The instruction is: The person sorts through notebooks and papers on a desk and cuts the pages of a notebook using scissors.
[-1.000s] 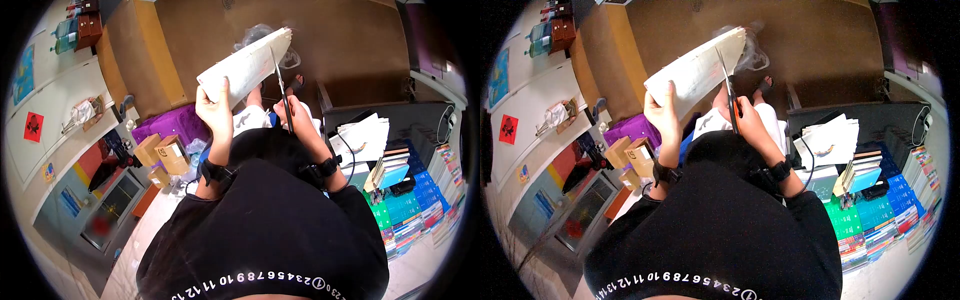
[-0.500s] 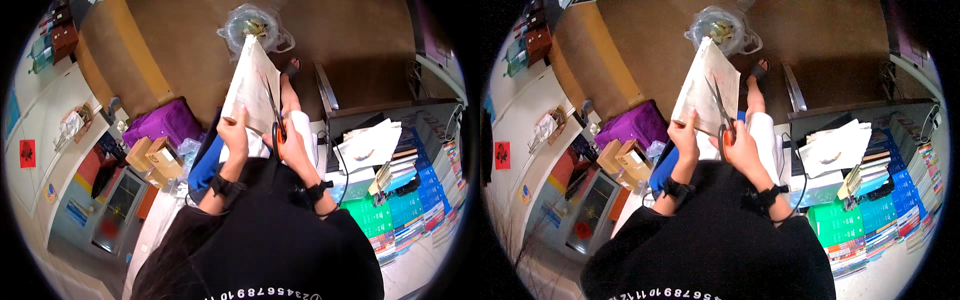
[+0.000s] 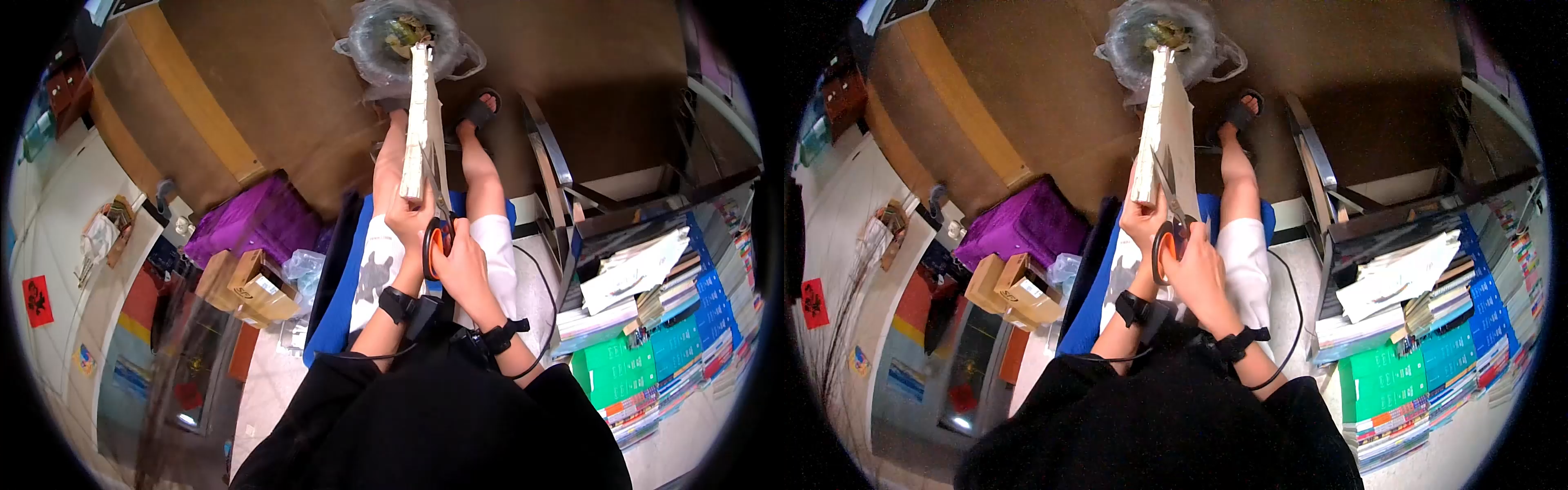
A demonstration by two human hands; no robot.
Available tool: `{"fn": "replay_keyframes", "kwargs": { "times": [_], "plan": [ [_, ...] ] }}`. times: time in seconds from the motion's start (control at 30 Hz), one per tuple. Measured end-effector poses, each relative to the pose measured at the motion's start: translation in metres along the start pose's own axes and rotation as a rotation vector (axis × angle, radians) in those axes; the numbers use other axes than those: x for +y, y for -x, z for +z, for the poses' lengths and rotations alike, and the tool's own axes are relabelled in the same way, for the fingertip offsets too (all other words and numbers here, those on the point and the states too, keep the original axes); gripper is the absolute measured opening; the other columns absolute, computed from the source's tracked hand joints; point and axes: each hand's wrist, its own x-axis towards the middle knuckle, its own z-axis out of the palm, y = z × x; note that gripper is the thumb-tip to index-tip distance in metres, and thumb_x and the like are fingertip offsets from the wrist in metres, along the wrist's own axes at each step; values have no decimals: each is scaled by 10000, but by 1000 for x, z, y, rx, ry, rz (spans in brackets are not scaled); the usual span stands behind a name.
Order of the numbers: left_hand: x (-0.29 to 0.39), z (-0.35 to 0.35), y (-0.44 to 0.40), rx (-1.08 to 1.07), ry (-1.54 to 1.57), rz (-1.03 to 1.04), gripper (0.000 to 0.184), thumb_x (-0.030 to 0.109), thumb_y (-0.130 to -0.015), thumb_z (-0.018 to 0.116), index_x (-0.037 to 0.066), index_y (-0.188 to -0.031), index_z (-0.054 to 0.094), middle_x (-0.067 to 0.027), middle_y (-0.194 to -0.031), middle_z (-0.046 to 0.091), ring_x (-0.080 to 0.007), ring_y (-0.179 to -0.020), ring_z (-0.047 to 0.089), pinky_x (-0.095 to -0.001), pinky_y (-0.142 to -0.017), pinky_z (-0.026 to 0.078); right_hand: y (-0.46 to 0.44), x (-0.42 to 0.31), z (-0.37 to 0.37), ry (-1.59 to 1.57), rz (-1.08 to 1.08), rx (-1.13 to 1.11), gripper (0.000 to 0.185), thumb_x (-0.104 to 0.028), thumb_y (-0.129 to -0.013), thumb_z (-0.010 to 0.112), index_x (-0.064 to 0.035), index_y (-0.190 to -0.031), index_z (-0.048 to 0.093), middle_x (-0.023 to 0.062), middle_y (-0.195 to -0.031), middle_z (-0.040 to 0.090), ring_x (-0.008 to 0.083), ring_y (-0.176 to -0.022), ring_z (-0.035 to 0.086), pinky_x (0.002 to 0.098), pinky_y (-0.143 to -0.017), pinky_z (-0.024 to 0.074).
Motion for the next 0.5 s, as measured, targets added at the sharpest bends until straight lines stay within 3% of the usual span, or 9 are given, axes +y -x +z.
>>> {"fn": "replay_keyframes", "kwargs": {
  "times": [0.13, 0.4, 0.5],
  "plan": [
    [-40, 15, -5, -37, -29, 59, 202, 50, -793, 700, -17, -977, 652, -124, -775, 621, -259, -615, 609, -321, -578, 480, -31, 13, 7, 58, -18, -9, 467, -345, -819, 648, 31, -1017, 453, 263, -910, 614, 441, -822, 616, 483, -704, 491],
    [-102, 60, -11, -102, -53, 64, 281, 19, -771, 676, -9, -1050, 650, -122, -792, 602, -265, -617, 603, -333, -572, 479, -100, 53, 32, 147, -67, 41, 450, -343, -837, 631, 32, -1009, 450, 261, -897, 611, 432, -815, 618, 489, -688, 486],
    [-119, 77, -10, -40, 62, 5, 119, 17, -763, 687, -21, -842, 606, -95, -706, 548, -199, -554, 508, -300, -553, 440, -118, 67, 40, 197, -81, 46, 459, -357, -846, 624, 36, -1011, 453, 268, -893, 611, 441, -799, 616, 497, -689, 484]
  ]
}}
